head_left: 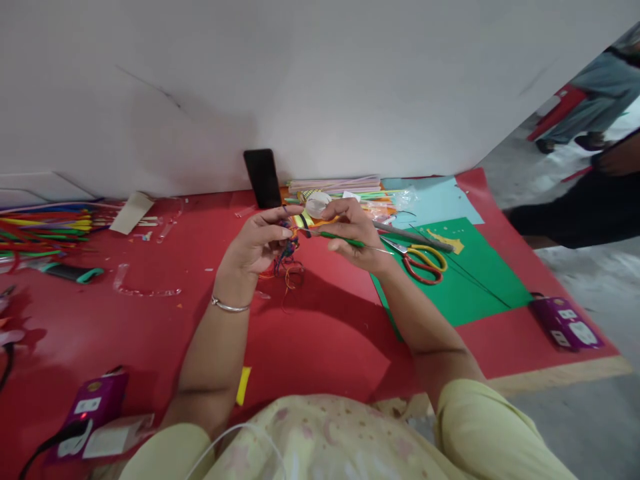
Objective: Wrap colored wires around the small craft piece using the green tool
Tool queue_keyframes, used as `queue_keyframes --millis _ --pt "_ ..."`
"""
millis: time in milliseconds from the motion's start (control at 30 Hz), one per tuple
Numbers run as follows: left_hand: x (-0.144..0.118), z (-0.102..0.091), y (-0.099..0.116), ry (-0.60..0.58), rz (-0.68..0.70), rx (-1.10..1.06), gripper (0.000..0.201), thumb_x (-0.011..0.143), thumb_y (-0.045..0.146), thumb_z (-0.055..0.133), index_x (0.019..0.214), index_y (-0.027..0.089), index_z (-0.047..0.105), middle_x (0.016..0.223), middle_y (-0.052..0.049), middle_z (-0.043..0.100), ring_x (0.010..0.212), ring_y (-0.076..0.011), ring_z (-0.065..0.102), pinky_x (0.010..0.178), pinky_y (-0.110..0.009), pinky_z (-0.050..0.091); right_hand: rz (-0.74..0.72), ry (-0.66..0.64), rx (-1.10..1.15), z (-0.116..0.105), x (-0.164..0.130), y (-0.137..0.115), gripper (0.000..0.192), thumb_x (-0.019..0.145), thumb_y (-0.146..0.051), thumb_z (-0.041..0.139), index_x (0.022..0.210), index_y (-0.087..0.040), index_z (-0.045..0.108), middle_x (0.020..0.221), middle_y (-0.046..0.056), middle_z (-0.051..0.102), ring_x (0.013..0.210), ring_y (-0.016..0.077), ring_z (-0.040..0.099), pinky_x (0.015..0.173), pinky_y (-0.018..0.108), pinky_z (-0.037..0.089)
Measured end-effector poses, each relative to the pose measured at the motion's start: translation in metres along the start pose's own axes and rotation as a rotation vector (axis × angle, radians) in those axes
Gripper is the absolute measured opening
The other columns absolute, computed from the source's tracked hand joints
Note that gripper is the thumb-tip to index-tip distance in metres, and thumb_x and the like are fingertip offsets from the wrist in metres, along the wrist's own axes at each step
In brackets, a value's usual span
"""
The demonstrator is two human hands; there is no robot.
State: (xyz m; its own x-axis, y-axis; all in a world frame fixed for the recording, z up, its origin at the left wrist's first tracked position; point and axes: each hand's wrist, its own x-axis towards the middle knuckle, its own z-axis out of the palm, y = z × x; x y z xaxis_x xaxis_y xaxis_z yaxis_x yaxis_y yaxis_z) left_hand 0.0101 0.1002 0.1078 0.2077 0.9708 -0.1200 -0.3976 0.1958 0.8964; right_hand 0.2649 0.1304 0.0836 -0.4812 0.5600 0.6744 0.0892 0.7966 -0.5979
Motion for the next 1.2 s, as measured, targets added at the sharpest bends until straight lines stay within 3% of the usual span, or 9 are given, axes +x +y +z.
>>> queue_keyframes --millis 100,167,267,367,467,600,767,1033,1200 --pt "0.0 0.002 0.0 -0.015 0.006 0.003 0.049 0.059 0.012 0.089 0.108 0.016 0.091 0.077 -0.003 0.08 0.059 -0.0103 0.065 0.058 -0.022 0.052 0.115 0.012 0.174 0.001 0.002 -0.005 0.051 0.106 -0.072 0.066 0.097 -0.027 0.089 0.12 0.011 0.065 0.121 0.0278 0.064 0.106 0.049 0.059" --pt "-0.001 0.005 -0.001 -0.016 0.011 0.006 0.049 0.057 0.013 0.09 0.106 0.016 0.091 0.08 -0.005 0.081 0.06 -0.0115 0.067 0.059 -0.023 0.054 0.239 0.066 0.327 0.008 0.003 -0.007 0.054 0.105 -0.072 0.066 0.087 -0.025 0.086 0.118 0.01 0.066 0.115 0.025 0.065 0.095 0.041 0.061" --pt "-0.002 0.011 -0.003 0.0 0.049 0.04 0.048 0.06 0.013 0.093 0.107 0.017 0.091 0.078 -0.004 0.079 0.059 -0.0116 0.066 0.053 -0.022 0.048 0.482 0.175 0.63 0.026 0.002 -0.007 0.055 0.098 -0.079 0.071 0.094 -0.026 0.082 0.112 0.006 0.067 0.095 0.0187 0.065 0.074 0.03 0.057" --pt "0.0 0.015 -0.007 0.044 0.138 0.089 0.047 0.061 0.012 0.094 0.108 0.019 0.091 0.078 -0.002 0.078 0.056 -0.0099 0.063 0.049 -0.02 0.041 0.695 0.22 0.908 0.047 0.0 -0.006 0.056 0.09 -0.082 0.079 0.1 -0.027 0.08 0.103 0.003 0.069 0.087 0.0165 0.064 0.069 0.026 0.055" --pt "0.002 0.017 -0.01 0.082 0.209 0.107 0.047 0.06 0.012 0.095 0.106 0.02 0.091 0.075 0.0 0.077 0.053 -0.0077 0.059 0.048 -0.019 0.038 0.827 0.26 1.044 0.057 0.001 -0.005 0.05 0.093 -0.077 0.079 0.099 -0.027 0.077 0.096 0.002 0.071 0.089 0.0177 0.066 0.068 0.025 0.054" --pt "0.004 0.016 -0.011 0.057 0.216 0.108 0.048 0.06 0.014 0.094 0.108 0.02 0.09 0.076 -0.001 0.078 0.054 -0.0085 0.06 0.049 -0.02 0.039 0.867 0.333 1.109 0.057 0.005 -0.007 0.042 0.095 -0.068 0.081 0.097 -0.027 0.076 0.095 0.001 0.072 0.087 0.0164 0.065 0.065 0.023 0.05" --pt "0.005 0.014 -0.011 0.052 0.197 0.123 0.049 0.061 0.015 0.096 0.11 0.021 0.091 0.076 0.0 0.077 0.052 -0.0075 0.056 0.047 -0.02 0.037 0.932 0.378 1.102 0.054 0.01 -0.01 0.048 0.092 -0.074 0.082 0.094 -0.027 0.074 0.092 0.001 0.072 0.083 0.0167 0.065 0.061 0.024 0.048" --pt "0.005 0.014 -0.012 0.07 0.188 0.132 0.05 0.06 0.016 0.097 0.109 0.022 0.091 0.074 0.0 0.075 0.054 -0.0083 0.058 0.046 -0.019 0.038 0.933 0.368 1.072 0.054 0.009 -0.008 0.049 0.094 -0.075 0.079 0.095 -0.027 0.071 0.088 0.0 0.071 0.085 0.0176 0.066 0.064 0.025 0.049" --pt "0.005 0.017 -0.01 0.102 0.219 0.097 0.049 0.056 0.013 0.097 0.103 0.024 0.092 0.07 0.003 0.072 0.05 -0.0058 0.053 0.043 -0.018 0.037 0.85 0.365 0.953 0.049 0.008 -0.008 0.05 0.089 -0.075 0.082 0.09 -0.026 0.07 0.091 0.002 0.068 0.087 0.0182 0.065 0.066 0.028 0.049"
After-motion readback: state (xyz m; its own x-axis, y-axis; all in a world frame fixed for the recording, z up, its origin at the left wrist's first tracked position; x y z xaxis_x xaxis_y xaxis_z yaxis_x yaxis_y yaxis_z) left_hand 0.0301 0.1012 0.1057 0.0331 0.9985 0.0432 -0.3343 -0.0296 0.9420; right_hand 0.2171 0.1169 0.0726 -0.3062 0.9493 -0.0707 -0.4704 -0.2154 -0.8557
